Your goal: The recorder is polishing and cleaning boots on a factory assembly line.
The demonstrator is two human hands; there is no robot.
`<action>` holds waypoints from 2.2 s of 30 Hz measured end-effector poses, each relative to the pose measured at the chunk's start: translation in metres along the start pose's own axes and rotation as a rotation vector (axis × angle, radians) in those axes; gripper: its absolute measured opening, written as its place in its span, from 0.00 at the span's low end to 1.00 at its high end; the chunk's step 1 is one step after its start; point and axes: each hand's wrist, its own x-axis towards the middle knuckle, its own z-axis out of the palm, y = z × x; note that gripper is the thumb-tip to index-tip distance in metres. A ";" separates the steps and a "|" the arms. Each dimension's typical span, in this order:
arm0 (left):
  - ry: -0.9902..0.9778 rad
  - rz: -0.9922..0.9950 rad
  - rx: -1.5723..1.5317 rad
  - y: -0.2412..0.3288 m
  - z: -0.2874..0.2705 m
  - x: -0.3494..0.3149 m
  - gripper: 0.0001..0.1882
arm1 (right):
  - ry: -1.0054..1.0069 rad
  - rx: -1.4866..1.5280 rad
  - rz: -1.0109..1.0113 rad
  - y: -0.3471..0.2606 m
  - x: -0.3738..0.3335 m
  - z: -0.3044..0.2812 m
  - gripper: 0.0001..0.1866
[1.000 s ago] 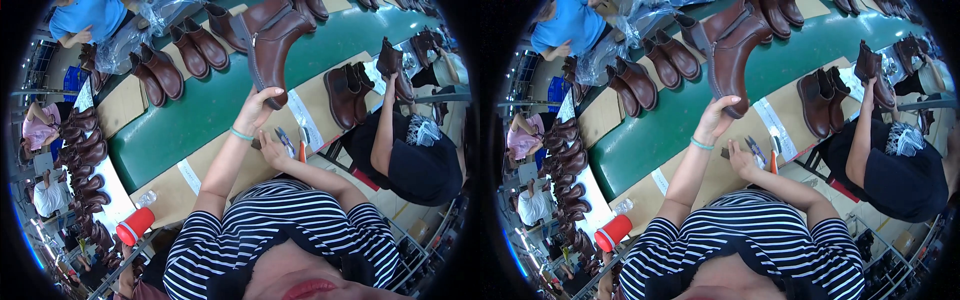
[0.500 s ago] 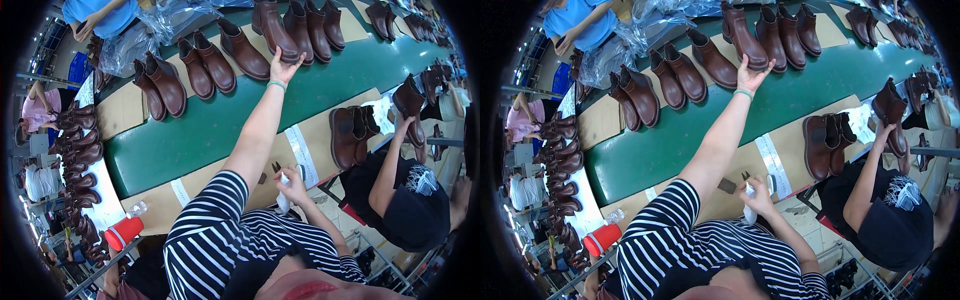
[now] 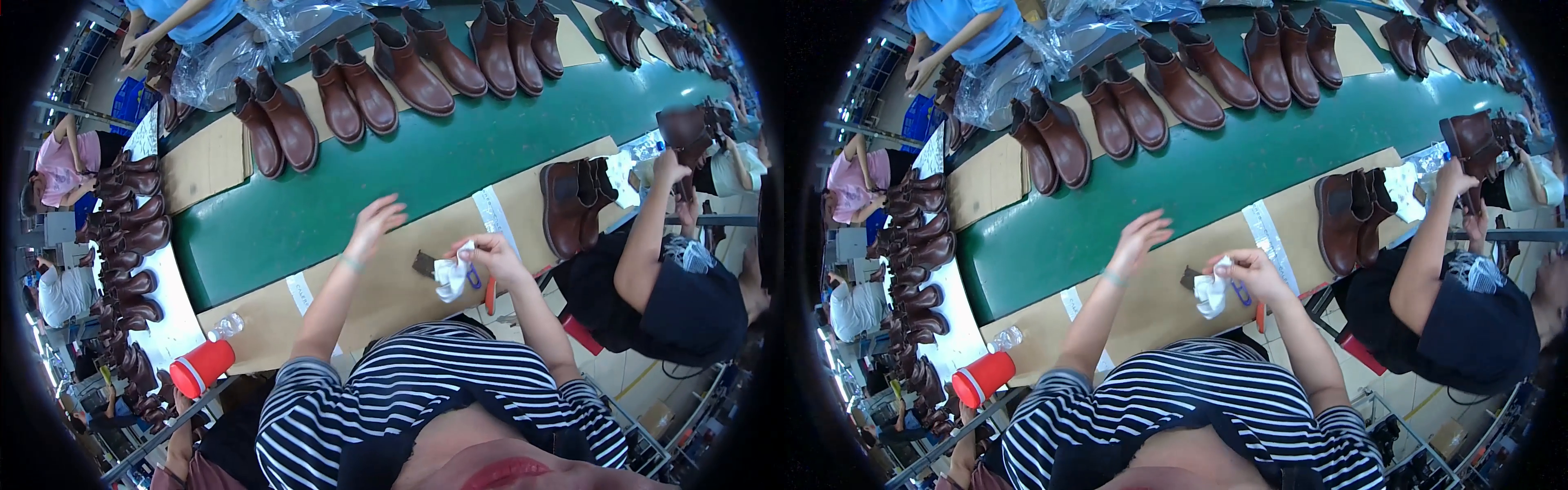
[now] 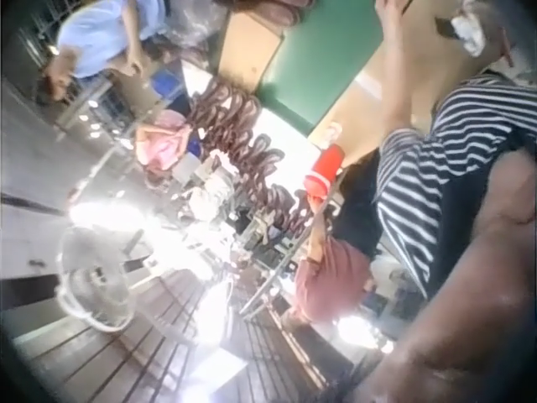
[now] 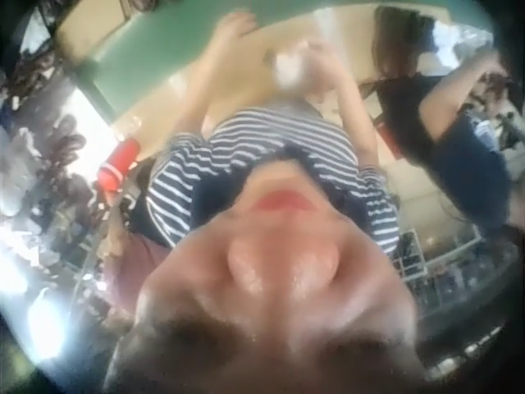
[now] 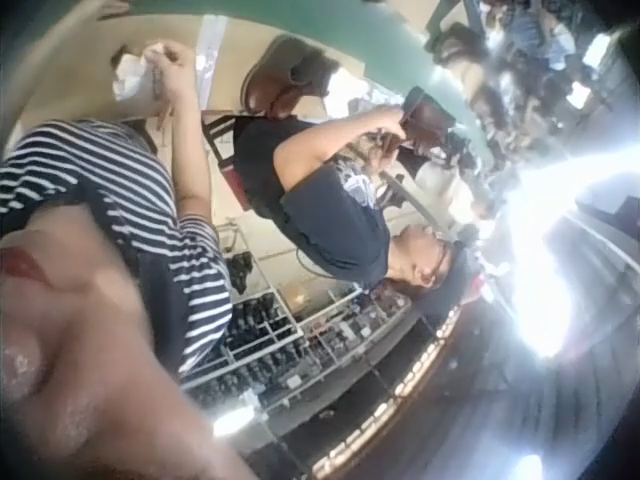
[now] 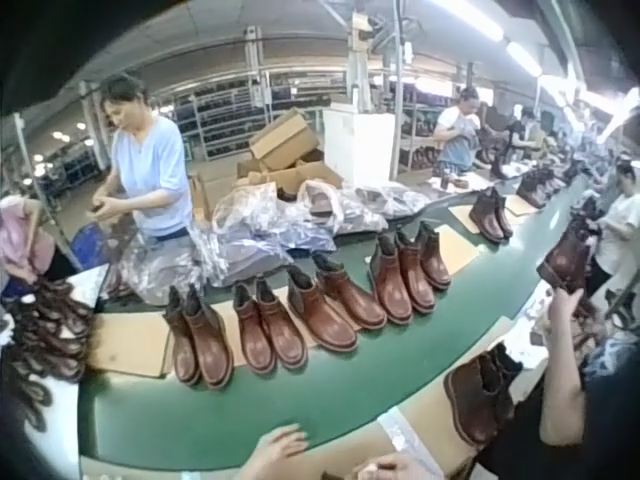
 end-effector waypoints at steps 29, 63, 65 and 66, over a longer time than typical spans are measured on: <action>1.315 0.605 -0.028 -0.136 -0.345 -0.289 0.52 | -0.217 -0.023 0.227 0.087 0.050 0.296 0.16; 0.763 1.177 1.531 0.061 -0.079 -0.153 0.19 | 0.242 0.143 -0.181 0.058 0.083 0.198 0.15; 0.826 1.119 1.397 0.051 -0.080 -0.153 0.21 | 0.237 0.043 -0.242 0.056 0.084 0.199 0.14; 0.822 1.130 1.398 0.045 -0.085 -0.154 0.21 | 0.241 0.045 -0.251 0.055 0.085 0.200 0.14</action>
